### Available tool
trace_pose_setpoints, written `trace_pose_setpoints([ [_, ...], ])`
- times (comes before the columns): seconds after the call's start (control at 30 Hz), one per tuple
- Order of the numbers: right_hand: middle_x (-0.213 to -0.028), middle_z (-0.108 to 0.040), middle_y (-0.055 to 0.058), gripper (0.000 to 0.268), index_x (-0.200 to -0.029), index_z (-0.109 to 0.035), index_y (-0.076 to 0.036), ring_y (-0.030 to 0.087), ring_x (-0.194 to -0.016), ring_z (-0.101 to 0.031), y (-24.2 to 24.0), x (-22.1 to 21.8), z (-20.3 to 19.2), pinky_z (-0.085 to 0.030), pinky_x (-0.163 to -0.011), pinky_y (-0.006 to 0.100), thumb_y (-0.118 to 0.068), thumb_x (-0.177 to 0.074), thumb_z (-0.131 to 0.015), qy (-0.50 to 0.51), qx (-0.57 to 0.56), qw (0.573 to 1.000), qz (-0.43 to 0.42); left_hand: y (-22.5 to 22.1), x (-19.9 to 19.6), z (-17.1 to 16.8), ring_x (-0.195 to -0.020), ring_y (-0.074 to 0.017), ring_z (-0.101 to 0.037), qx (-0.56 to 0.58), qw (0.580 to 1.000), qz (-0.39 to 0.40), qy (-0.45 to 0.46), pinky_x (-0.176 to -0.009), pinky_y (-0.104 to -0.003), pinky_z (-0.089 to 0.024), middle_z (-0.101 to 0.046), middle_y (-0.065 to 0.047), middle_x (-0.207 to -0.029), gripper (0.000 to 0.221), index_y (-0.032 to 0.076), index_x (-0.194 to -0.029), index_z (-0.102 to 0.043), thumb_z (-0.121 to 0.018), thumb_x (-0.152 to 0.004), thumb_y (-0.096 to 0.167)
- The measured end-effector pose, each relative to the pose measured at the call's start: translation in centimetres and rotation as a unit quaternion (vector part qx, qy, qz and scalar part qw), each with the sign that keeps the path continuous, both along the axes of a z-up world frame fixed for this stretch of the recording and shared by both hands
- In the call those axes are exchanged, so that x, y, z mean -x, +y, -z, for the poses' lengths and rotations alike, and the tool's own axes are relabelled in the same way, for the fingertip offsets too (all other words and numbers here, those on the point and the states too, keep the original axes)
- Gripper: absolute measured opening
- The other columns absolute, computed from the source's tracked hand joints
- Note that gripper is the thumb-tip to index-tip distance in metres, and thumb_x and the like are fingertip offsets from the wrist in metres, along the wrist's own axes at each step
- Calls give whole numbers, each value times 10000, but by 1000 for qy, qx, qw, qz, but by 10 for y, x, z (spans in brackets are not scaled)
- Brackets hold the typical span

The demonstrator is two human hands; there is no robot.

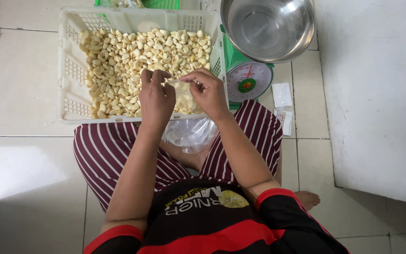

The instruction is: The person packs garlic cloves into small plastic bags, weighs the bags on a scale, and places them into a small basket.

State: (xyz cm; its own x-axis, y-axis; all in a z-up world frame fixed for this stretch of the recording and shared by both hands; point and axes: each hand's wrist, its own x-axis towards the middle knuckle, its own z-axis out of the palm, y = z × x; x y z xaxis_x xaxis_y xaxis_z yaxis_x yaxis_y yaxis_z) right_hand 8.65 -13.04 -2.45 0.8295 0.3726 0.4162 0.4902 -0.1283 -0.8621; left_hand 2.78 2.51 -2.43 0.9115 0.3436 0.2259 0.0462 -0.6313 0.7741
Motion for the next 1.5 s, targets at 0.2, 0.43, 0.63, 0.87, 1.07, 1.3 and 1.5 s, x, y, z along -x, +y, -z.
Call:
trace_pose_setpoints([
  [0.2,-966,-636,68,305,-1110,-754,-94,81,-589,-508,-1,-17,-30,-464,-485,182,120,-897,-707,-58,79,994,39,5,-13,-27,-808,-132,-715,375,918,113,64,-825,-300,-653,-617,-10,-858,157,108,-1012,-695,-777,-900,182],
  [0.43,-1134,-593,40,458,-1350,-606,-168,132,-800,-739,-2,-13,-113,-568,-685,243,-3,-925,-644,204,192,950,-136,12,-21,-77,-655,-91,-629,317,941,96,70,-661,-245,-560,-615,7,-844,84,151,-968,-642,-722,-941,148],
  [0.63,-921,-652,27,260,-1095,-788,-106,207,-699,-642,-2,-48,-41,-505,-710,365,13,-866,-755,-72,280,957,-17,20,-24,-55,-666,-81,-669,266,956,94,75,-717,-233,-643,-566,27,-725,66,152,-965,-693,-712,-958,89],
  [0.87,-855,-638,7,125,-1040,-798,-142,89,-651,-550,7,-30,-58,-521,-662,264,-91,-933,-755,29,281,958,-45,24,-30,-16,-704,-164,-513,3,995,60,-85,-663,-350,-428,-481,28,-660,224,151,-894,-703,-688,-807,-55],
  [1.07,-908,-493,-22,175,-1011,-786,-193,107,-805,-523,13,-31,-39,-478,-763,241,-40,-925,-775,65,171,981,-64,16,-25,-14,-542,-94,-398,131,991,32,-4,-568,-299,-357,-422,65,-583,188,177,-957,-653,-639,-884,4],
  [1.3,-976,-502,52,260,-1086,-724,-131,186,-786,-592,5,-15,-49,-496,-696,353,40,-930,-606,-54,293,953,-54,9,-12,-15,-732,-156,-564,35,996,-27,-74,-522,-348,-446,-528,-66,-1014,102,138,-1052,-595,-590,-985,62],
  [1.5,-972,-609,26,192,-951,-745,-130,120,-787,-634,-6,-13,-74,-512,-682,259,52,-902,-707,-28,235,971,-46,7,0,-46,-702,-134,-604,207,978,15,-31,-613,-271,-697,-481,-68,-958,89,105,-1040,-646,-579,-985,85],
])
